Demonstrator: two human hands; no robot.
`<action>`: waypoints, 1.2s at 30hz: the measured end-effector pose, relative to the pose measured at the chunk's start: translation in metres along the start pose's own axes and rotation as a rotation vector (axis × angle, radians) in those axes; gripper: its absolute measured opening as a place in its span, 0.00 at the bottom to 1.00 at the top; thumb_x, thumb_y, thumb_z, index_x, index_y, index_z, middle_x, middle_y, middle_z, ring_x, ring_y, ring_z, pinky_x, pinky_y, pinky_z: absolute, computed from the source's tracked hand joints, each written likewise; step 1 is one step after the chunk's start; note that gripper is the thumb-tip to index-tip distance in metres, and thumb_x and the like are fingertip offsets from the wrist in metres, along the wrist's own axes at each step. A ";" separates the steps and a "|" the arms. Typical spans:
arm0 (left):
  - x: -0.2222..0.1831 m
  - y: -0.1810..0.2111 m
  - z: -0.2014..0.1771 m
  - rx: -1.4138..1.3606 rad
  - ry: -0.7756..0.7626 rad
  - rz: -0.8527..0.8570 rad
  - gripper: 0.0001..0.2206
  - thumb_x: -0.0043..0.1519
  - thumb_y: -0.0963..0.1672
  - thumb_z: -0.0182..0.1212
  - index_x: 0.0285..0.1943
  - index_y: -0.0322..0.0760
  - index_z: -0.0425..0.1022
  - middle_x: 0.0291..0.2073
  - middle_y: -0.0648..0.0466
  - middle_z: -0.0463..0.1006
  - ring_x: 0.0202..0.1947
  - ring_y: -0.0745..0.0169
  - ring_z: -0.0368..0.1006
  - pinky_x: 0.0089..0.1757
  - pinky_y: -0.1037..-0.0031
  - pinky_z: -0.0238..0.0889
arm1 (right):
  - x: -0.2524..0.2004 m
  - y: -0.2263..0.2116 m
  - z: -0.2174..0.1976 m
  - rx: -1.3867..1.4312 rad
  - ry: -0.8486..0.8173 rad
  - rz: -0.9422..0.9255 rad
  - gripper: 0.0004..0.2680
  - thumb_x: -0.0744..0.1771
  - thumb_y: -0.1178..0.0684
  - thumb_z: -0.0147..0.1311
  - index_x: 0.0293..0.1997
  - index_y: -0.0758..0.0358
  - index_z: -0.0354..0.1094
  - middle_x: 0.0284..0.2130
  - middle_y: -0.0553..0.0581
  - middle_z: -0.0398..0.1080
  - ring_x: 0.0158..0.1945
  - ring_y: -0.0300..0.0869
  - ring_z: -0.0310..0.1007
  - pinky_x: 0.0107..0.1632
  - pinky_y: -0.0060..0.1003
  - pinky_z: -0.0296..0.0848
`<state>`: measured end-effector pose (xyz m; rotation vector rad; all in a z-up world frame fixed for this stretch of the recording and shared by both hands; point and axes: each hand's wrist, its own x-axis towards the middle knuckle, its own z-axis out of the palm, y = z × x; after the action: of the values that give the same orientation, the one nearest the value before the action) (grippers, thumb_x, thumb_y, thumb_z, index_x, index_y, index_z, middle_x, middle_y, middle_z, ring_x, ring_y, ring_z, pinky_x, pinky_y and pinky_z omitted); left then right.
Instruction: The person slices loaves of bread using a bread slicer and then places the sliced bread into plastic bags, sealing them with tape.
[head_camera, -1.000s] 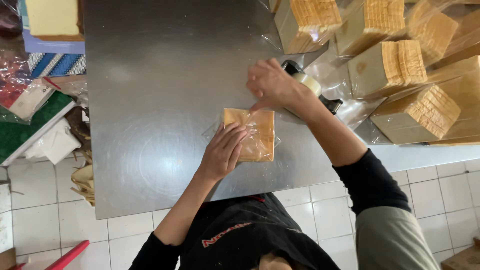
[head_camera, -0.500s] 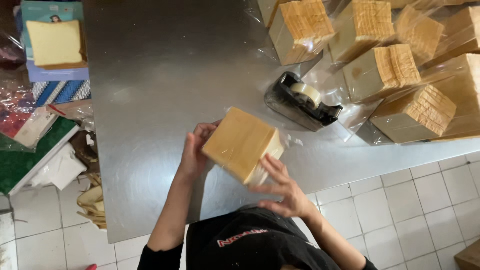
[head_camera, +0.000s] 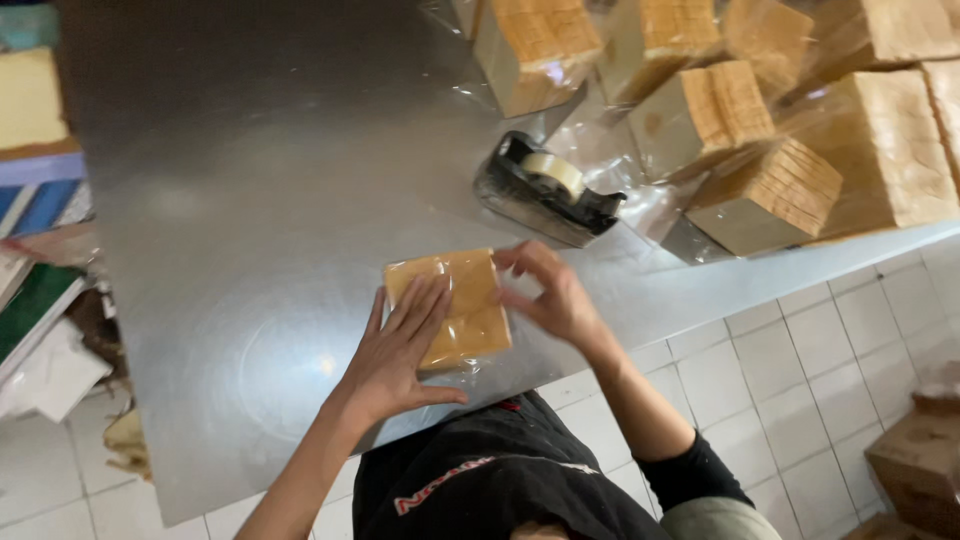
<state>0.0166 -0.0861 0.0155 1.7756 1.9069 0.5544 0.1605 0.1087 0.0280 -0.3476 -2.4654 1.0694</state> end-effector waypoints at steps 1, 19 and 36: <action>0.001 -0.002 0.014 0.038 0.164 -0.005 0.46 0.44 0.65 0.51 0.67 0.41 0.52 0.66 0.53 0.52 0.66 0.50 0.41 0.59 0.46 0.30 | 0.000 0.030 -0.022 -0.105 0.163 0.095 0.12 0.56 0.48 0.66 0.37 0.56 0.70 0.24 0.52 0.67 0.29 0.44 0.68 0.36 0.36 0.64; 0.005 -0.007 0.058 -0.180 0.773 0.038 0.12 0.57 0.43 0.57 0.49 0.40 0.75 0.51 0.55 0.73 0.56 0.57 0.65 0.60 0.58 0.39 | -0.060 0.181 -0.078 0.169 0.565 0.513 0.03 0.65 0.61 0.53 0.32 0.65 0.65 0.26 0.57 0.70 0.33 0.43 0.73 0.36 0.37 0.73; -0.015 0.011 0.029 -0.730 0.645 -0.399 0.34 0.60 0.56 0.34 0.70 0.37 0.30 0.66 0.34 0.25 0.65 0.30 0.28 0.59 0.43 0.28 | 0.052 -0.005 -0.006 -0.182 -0.213 0.331 0.13 0.64 0.45 0.51 0.49 0.55 0.63 0.10 0.54 0.66 0.15 0.46 0.70 0.26 0.36 0.68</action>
<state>0.0436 -0.1007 -0.0006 0.7687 1.9746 1.5523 0.1173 0.1291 0.0499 -0.7553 -2.7712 1.0559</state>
